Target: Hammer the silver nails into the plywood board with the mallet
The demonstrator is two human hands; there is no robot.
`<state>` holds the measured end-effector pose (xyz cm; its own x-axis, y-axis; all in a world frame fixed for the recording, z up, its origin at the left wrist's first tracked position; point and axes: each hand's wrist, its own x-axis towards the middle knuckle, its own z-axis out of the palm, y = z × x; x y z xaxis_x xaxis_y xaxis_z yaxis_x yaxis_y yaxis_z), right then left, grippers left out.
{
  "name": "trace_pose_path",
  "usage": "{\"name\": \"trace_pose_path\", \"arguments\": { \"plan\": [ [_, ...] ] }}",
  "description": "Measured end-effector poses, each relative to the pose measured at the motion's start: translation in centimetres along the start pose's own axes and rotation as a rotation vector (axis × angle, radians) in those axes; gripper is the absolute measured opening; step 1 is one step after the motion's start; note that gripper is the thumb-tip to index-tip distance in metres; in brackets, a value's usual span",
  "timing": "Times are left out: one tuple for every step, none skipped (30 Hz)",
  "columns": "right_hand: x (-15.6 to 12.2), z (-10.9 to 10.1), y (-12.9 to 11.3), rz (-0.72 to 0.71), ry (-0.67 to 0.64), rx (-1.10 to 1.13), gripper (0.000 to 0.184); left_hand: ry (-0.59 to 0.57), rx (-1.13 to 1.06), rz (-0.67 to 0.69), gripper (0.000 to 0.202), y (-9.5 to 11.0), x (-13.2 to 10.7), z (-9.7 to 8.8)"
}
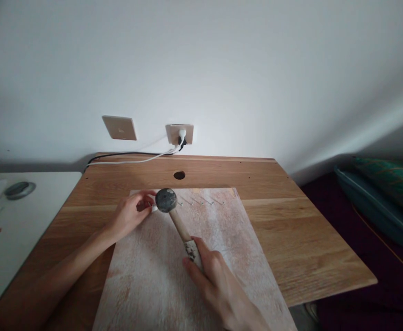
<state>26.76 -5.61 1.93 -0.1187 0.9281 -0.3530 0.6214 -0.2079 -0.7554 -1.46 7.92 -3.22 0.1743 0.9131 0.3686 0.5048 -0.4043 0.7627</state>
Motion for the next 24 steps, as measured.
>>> {"name": "trace_pose_path", "arguments": {
  "plan": [
    [0.4,0.0,-0.5,-0.014,-0.026,0.001,0.060,0.001,-0.001,0.003,0.037,0.0,0.0,0.0],
    [0.7,0.0,-1.0,-0.028,-0.055,0.004,0.058,0.003,0.000,0.007,0.037,0.0,0.0,-0.1],
    [1.0,0.1,-1.5,-0.042,-0.084,0.009,0.054,0.006,0.003,0.010,0.037,0.1,0.0,-0.1],
    [1.2,0.1,-1.9,-0.054,-0.107,0.017,0.051,0.009,0.008,0.013,0.037,0.1,0.0,-0.2],
    [1.4,0.1,-2.3,-0.063,-0.121,0.026,0.048,0.008,0.014,0.015,0.036,0.3,0.0,-0.3],
    [1.6,0.1,-2.6,-0.071,-0.130,0.035,0.046,0.005,0.020,0.016,0.035,0.4,0.1,-0.3],
    [1.7,0.1,-2.8,-0.078,-0.140,0.041,0.046,0.001,0.026,0.017,0.033,0.5,0.1,-0.4],
    [1.8,0.1,-2.9,-0.081,-0.148,0.043,0.046,-0.002,0.032,0.019,0.031,0.6,0.1,-0.4],
    [1.8,0.2,-3.0,-0.082,-0.150,0.043,0.047,-0.004,0.039,0.021,0.029,0.6,0.1,-0.4],
    [1.9,0.2,-3.1,-0.081,-0.155,0.041,0.047,-0.004,0.044,0.023,0.028,0.7,0.1,-0.4],
    [1.9,0.2,-3.1,-0.079,-0.162,0.038,0.048,-0.002,0.046,0.025,0.028,0.7,0.1,-0.4],
    [1.9,0.2,-3.1,-0.077,-0.168,0.035,0.048,0.001,0.046,0.026,0.027,0.6,0.1,-0.4],
    [2.0,0.2,-3.1,-0.075,-0.173,0.033,0.047,0.006,0.043,0.025,0.026,0.6,0.1,-0.3],
    [2.0,0.2,-3.1,-0.074,-0.181,0.031,0.046,0.009,0.040,0.023,0.026,0.5,0.1,-0.3],
    [2.0,0.2,-3.0,-0.072,-0.188,0.027,0.046,0.012,0.038,0.020,0.026,0.4,0.0,-0.3],
    [2.0,0.2,-3.0,-0.068,-0.190,0.022,0.046,0.014,0.039,0.019,0.027,0.3,0.0,-0.2],
    [2.0,0.2,-3.0,-0.062,-0.190,0.015,0.046,0.015,0.043,0.018,0.028,0.3,0.0,-0.2],
    [2.0,0.2,-3.0,-0.055,-0.190,0.007,0.047,0.017,0.049,0.017,0.030,0.3,0.0,-0.2],
    [2.0,0.2,-3.0,-0.050,-0.192,0.000,0.048,0.018,0.055,0.016,0.032,0.3,0.0,-0.3],
    [2.0,0.2,-3.0,-0.048,-0.197,-0.005,0.048,0.018,0.060,0.015,0.035,0.4,0.0,-0.3],
    [2.0,0.2,-3.1,-0.047,-0.206,-0.008,0.049,0.019,0.063,0.011,0.037,0.4,0.0,-0.3],
    [2.0,0.2,-3.2,-0.049,-0.216,-0.009,0.049,0.019,0.063,0.008,0.039,0.5,0.0,-0.4],
    [2.0,0.3,-3.3,-0.054,-0.224,-0.007,0.048,0.016,0.061,0.003,0.040,0.6,0.0,-0.4],
    [2.0,0.3,-3.5,-0.061,-0.229,-0.003,0.047,0.011,0.056,-0.003,0.040,0.7,0.0,-0.5]
  ]
}}
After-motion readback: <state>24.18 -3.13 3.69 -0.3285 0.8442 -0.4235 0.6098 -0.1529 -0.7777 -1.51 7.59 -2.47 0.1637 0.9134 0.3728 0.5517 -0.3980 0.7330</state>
